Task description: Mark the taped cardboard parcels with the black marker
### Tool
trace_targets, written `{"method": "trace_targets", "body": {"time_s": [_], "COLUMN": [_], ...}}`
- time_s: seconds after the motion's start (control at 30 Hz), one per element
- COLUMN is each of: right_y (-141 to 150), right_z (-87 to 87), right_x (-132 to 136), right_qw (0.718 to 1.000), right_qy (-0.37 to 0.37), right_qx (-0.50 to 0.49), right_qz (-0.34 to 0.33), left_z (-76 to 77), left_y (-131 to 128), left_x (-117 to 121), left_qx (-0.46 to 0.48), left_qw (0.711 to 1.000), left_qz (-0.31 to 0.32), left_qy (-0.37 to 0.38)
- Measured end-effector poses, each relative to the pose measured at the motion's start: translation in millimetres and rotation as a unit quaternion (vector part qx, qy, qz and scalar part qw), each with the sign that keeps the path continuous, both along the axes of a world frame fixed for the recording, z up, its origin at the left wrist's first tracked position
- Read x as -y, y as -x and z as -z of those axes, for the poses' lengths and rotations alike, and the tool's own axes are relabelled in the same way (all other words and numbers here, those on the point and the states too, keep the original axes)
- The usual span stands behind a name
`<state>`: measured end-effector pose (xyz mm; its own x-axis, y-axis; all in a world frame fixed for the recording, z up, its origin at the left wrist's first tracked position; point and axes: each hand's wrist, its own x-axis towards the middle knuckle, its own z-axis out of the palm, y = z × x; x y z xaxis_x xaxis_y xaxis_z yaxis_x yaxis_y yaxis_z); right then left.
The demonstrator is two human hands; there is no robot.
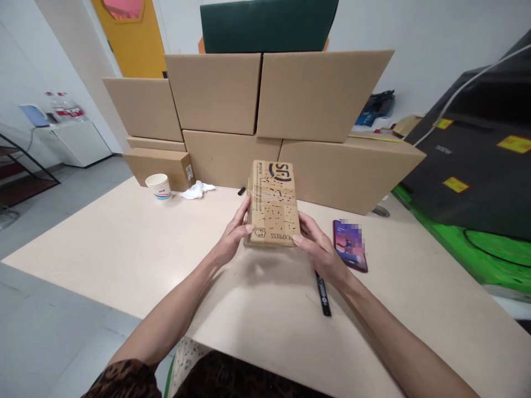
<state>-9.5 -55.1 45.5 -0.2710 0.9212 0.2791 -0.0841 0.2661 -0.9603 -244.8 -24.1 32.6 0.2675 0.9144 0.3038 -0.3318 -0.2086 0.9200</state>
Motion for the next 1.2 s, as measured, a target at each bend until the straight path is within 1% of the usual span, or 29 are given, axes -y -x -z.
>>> {"method": "trace_targets", "body": {"time_s": [0.07,0.17,0.33,0.43,0.53,0.6,0.7,0.77,0.83,0.9,0.97,1.07,1.13,1.2], "right_y": [3.0,6.9,7.4,5.5,3.7,2.6,1.8,2.4,3.4,3.8,2.8,-1.5,-4.5,-6.0], "right_z": [-1.3,-0.5,3.8,7.3,11.3,13.0,12.1,9.6,7.1,6.0,6.7,9.2,10.2,10.2], "right_x": [1.2,1.5,-0.6,-3.4,-7.5,-10.3,-12.7,-12.7,-11.7,-10.3,-9.2,-8.3,-8.1,-7.8], "right_qw": [1.0,1.0,0.999,0.998,0.994,0.99,0.988,0.988,0.988,0.99,0.992,0.991,0.989,0.986], "right_qy": [-0.017,-0.006,-0.003,-0.01,-0.002,0.009,0.004,0.001,0.008,0.009,-0.02,-0.089,-0.115,-0.119], "right_qx": [-0.012,-0.019,-0.019,-0.024,-0.054,-0.075,-0.085,-0.095,-0.111,-0.113,-0.093,-0.065,-0.055,-0.053], "right_qz": [-0.007,0.001,0.037,0.059,0.095,0.118,0.128,0.118,0.103,0.087,0.079,0.072,0.081,0.1], "left_z": [-1.3,-1.2,0.2,-0.4,-0.8,-0.1,1.4,1.9,2.1,2.5,3.2,3.2,1.9,0.4], "left_y": [2.8,3.9,1.0,-1.4,-3.7,-4.8,-5.9,-6.2,-6.6,-7.5,-8.8,-10.2,-10.3,-10.0], "left_x": [1.4,1.8,1.2,3.3,6.0,6.7,5.7,4.3,3.1,2.6,2.7,3.5,4.7,6.0], "left_qx": [-0.019,-0.04,-0.068,-0.093,-0.131,-0.133,-0.12,-0.114,-0.101,-0.081,-0.056,0.021,0.075,0.101], "left_qw": [0.999,0.997,0.997,0.995,0.991,0.991,0.992,0.991,0.992,0.995,0.997,0.998,0.996,0.994], "left_qz": [0.022,0.016,0.017,0.006,-0.002,-0.002,-0.017,-0.025,-0.007,0.031,0.056,0.052,0.043,0.039], "left_qy": [-0.034,-0.065,-0.033,-0.022,0.0,0.017,0.042,0.067,0.078,0.058,0.024,-0.011,-0.008,0.01]}}
